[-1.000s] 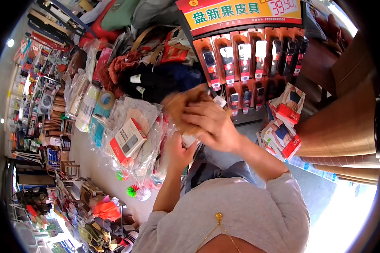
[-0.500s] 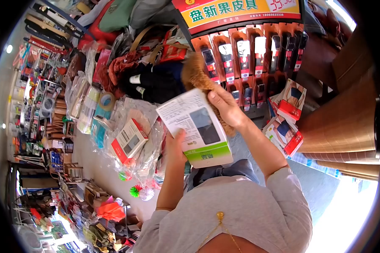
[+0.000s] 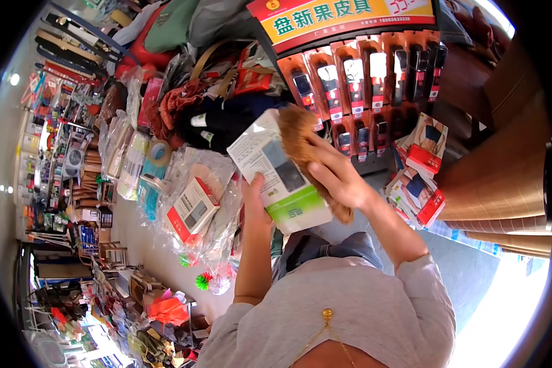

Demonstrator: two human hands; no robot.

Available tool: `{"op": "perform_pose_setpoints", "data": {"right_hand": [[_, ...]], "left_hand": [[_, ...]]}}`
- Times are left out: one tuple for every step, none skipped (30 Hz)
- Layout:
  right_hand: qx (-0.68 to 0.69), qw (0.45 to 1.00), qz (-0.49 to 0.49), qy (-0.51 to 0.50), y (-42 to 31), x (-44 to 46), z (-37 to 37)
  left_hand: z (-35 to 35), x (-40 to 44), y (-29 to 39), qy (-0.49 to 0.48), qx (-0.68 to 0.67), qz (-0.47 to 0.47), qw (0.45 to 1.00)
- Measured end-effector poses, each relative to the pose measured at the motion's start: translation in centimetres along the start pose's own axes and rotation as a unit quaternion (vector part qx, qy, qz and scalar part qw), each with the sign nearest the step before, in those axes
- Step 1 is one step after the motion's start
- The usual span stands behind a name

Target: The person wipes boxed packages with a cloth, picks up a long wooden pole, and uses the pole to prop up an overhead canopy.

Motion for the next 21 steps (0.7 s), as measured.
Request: {"op": "perform_pose_setpoints", "data": {"right_hand": [[-0.040,0.999,0.009,-0.026,0.2,1.0,0.2],[-0.040,0.999,0.010,-0.025,0.2,0.7,0.3],[-0.058,0.998,0.009,-0.033,0.3,0.4,0.5],[-0.076,0.996,0.007,-0.043,0.4,0.2,0.8],[-0.087,0.995,0.008,-0.056,0.6,-1.0,0.9],[-0.085,0.994,0.007,-0.064,0.8,-2.5,1.2],[-0.062,0.996,0.032,-0.055,1.2,-4.0,1.2],[-0.040,0.997,0.056,-0.044,1.7,-4.9,1.0],[-0.038,0.996,0.057,-0.050,2.2,-5.6,0.8],[-0.008,0.993,0.116,-0.009,2.9,-6.3,0.2],[0.022,0.984,0.176,0.034,3.3,-6.7,-0.1],[0.021,0.983,0.178,0.034,2.9,-6.1,-0.2],[-0.002,0.987,0.140,0.074,1.9,-4.6,-0.7],[-0.028,0.988,0.101,0.115,1.1,-3.0,-1.1],[-0.129,0.986,0.037,0.099,0.6,-1.4,-0.8],[-0.229,0.970,-0.028,0.081,0.2,0.2,-0.1],[-0.288,0.954,-0.054,0.059,2.1,0.4,1.7],[-0.335,0.933,-0.111,0.076,2.0,0.6,3.4],[-0.303,0.942,-0.133,0.045,1.8,0.0,4.3],[-0.324,0.918,-0.220,-0.060,2.1,-1.1,5.8],[-0.288,0.939,-0.184,-0.036,1.8,-2.6,6.9]], "left_hand": [[0.7,-0.3,-0.1,0.004,0.027,0.027,0.999],[1.1,-0.4,0.1,0.009,0.054,0.057,0.997],[0.8,0.1,0.5,0.010,0.046,0.077,0.996],[1.3,0.4,1.4,0.010,0.045,0.083,0.995],[1.4,0.5,2.3,0.070,0.031,0.073,0.994],[1.2,0.5,3.0,0.132,0.016,0.059,0.989],[0.4,1.3,3.4,0.111,-0.008,0.092,0.989],[-0.3,1.8,3.4,0.115,-0.012,0.096,0.989],[0.0,1.8,3.9,0.085,0.011,0.160,0.983],[0.3,1.5,4.3,0.056,0.036,0.221,0.973],[0.4,1.1,4.2,0.082,0.066,0.220,0.970],[0.4,0.9,3.7,0.083,0.066,0.219,0.970],[0.7,0.8,3.1,0.074,0.086,0.232,0.966],[1.1,0.7,2.6,0.063,0.105,0.245,0.962],[1.7,0.4,1.9,0.015,0.119,0.220,0.968],[2.7,0.2,1.2,0.011,0.119,0.216,0.969],[3.9,-0.2,0.4,0.010,0.097,0.226,0.969],[4.6,-0.4,0.1,0.011,0.076,0.236,0.969],[4.6,0.1,0.4,-0.018,0.094,0.233,0.968],[4.4,1.0,0.7,0.030,0.084,0.241,0.966],[3.2,1.8,1.3,-0.001,0.086,0.234,0.968]]}}
Point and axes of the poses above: each hand's wrist, its own x-axis towards the middle knuckle, its own z-axis out of the palm, y = z × x, the point moved 3 cm from there along x, towards the middle knuckle, and after that the axes turned 5 degrees about y, right-handed, at the moved point
